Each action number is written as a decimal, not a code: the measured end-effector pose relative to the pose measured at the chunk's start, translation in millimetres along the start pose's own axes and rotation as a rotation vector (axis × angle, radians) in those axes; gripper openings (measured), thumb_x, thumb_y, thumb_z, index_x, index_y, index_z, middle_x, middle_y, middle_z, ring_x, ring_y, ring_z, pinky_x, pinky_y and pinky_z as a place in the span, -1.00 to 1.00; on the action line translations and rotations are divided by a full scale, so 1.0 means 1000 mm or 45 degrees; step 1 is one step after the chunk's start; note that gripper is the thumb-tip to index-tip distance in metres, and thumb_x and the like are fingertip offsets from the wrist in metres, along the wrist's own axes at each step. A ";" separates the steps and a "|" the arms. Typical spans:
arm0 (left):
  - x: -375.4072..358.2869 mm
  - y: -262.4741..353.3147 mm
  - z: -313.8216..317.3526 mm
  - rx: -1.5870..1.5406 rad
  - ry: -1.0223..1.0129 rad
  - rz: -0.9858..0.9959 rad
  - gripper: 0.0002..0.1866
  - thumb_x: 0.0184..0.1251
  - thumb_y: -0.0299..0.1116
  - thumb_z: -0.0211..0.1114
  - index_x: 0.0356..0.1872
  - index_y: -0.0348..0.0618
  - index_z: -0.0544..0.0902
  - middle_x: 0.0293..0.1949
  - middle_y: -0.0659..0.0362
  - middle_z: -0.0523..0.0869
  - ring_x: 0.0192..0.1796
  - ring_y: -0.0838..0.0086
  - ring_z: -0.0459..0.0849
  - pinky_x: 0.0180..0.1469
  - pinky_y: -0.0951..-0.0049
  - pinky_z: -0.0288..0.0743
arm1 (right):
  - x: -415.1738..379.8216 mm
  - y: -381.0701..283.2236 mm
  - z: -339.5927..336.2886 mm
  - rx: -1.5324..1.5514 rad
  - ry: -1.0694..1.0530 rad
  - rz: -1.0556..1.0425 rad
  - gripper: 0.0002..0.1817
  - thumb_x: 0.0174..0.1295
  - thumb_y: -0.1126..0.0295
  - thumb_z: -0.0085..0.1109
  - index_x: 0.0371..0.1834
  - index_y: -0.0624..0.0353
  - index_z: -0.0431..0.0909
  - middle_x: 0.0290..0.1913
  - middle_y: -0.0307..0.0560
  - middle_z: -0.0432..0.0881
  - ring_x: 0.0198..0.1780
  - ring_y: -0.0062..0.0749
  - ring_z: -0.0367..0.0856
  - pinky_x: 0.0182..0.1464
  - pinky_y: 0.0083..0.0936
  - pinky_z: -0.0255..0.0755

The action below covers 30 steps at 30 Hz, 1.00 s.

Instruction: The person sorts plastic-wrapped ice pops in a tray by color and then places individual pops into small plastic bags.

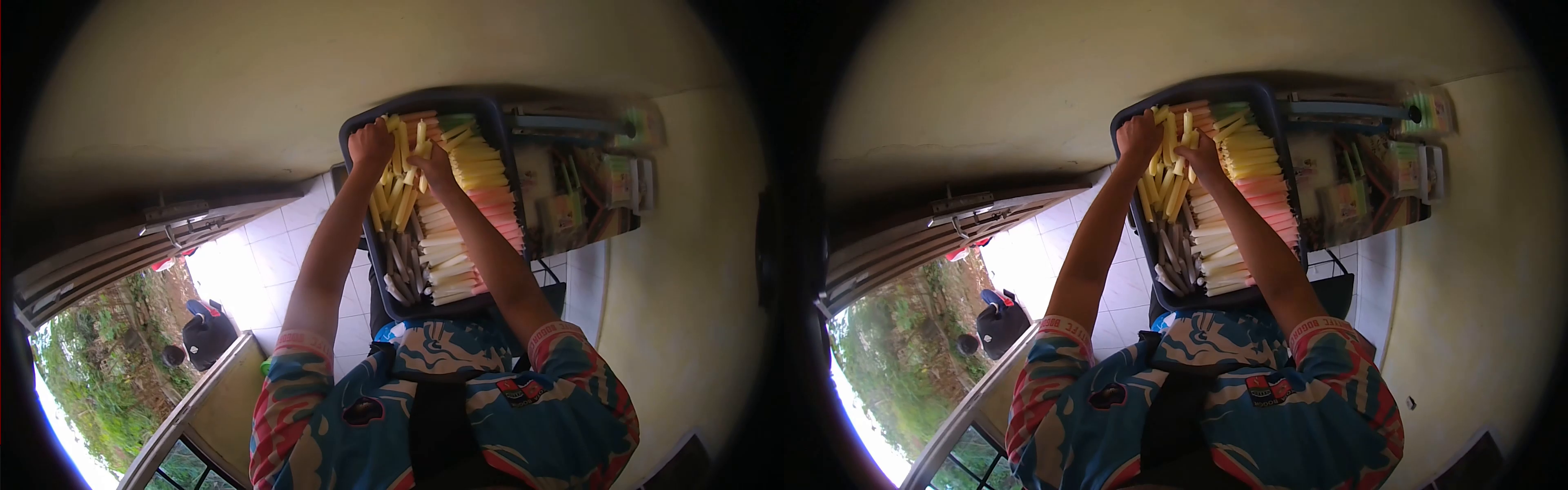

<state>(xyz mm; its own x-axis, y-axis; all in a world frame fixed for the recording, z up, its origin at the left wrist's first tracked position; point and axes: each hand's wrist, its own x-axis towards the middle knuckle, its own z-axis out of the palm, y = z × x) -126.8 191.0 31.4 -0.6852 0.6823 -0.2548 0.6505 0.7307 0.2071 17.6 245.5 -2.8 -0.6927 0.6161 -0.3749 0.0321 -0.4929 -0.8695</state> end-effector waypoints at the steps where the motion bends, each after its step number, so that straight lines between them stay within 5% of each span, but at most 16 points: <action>1: -0.002 -0.002 -0.002 -0.035 0.016 -0.006 -0.75 0.27 -0.18 0.10 -0.22 -0.10 0.59 -0.31 -0.07 0.74 -0.20 0.05 0.74 -0.13 0.09 0.60 | -0.002 -0.001 0.000 -0.020 -0.001 0.000 -0.73 0.03 0.59 0.25 -0.18 0.21 0.47 -0.39 -0.22 0.55 -0.45 -0.55 0.53 -0.45 -0.61 0.38; 8: -0.039 -0.048 -0.027 -0.764 0.338 -0.243 -0.54 0.25 0.05 0.25 -0.40 -0.26 0.59 -0.41 -0.15 0.68 -0.26 -0.14 0.65 -0.21 0.04 0.51 | -0.008 -0.006 0.025 -0.260 -0.048 -0.092 -0.64 0.01 0.48 0.32 -0.07 0.25 0.53 -0.26 -0.11 0.64 -0.30 -0.39 0.63 -0.26 -0.49 0.49; 12: -0.074 -0.071 -0.013 -0.784 0.420 -0.343 -0.56 0.22 -0.03 0.32 -0.47 -0.30 0.58 -0.51 -0.18 0.61 -0.39 -0.08 0.63 -0.31 0.14 0.48 | -0.006 0.006 0.062 -0.887 0.069 -0.392 -0.48 -0.06 0.34 0.45 -0.01 0.30 0.52 -0.17 0.13 0.68 -0.12 -0.10 0.68 -0.04 -0.34 0.53; 23: -0.117 -0.063 0.021 -0.830 0.347 -0.353 -0.66 0.20 -0.13 0.36 -0.35 -0.26 0.60 -0.44 -0.10 0.68 -0.34 -0.02 0.68 -0.29 0.19 0.50 | -0.053 0.009 0.069 -1.199 0.099 -0.312 -0.57 0.02 0.28 0.39 -0.09 0.32 0.56 -0.31 0.30 0.65 -0.18 0.19 0.64 -0.17 -0.17 0.52; 30: -0.136 -0.061 0.025 -0.808 0.346 -0.319 -0.64 0.14 -0.11 0.42 -0.36 -0.23 0.57 -0.46 -0.06 0.69 -0.37 0.00 0.70 -0.35 0.20 0.52 | -0.075 0.022 0.067 -1.203 -0.006 -0.373 -0.60 0.15 0.33 0.20 -0.01 0.38 0.48 -0.20 0.37 0.60 -0.11 0.24 0.59 -0.08 -0.10 0.48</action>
<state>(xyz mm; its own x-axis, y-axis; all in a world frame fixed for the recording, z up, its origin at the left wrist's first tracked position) -65.1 53.3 30.0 -0.8991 0.4148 -0.1397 0.2056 0.6822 0.7017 21.6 147.5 27.9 -0.7682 0.6317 -0.1042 0.4193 0.3733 -0.8276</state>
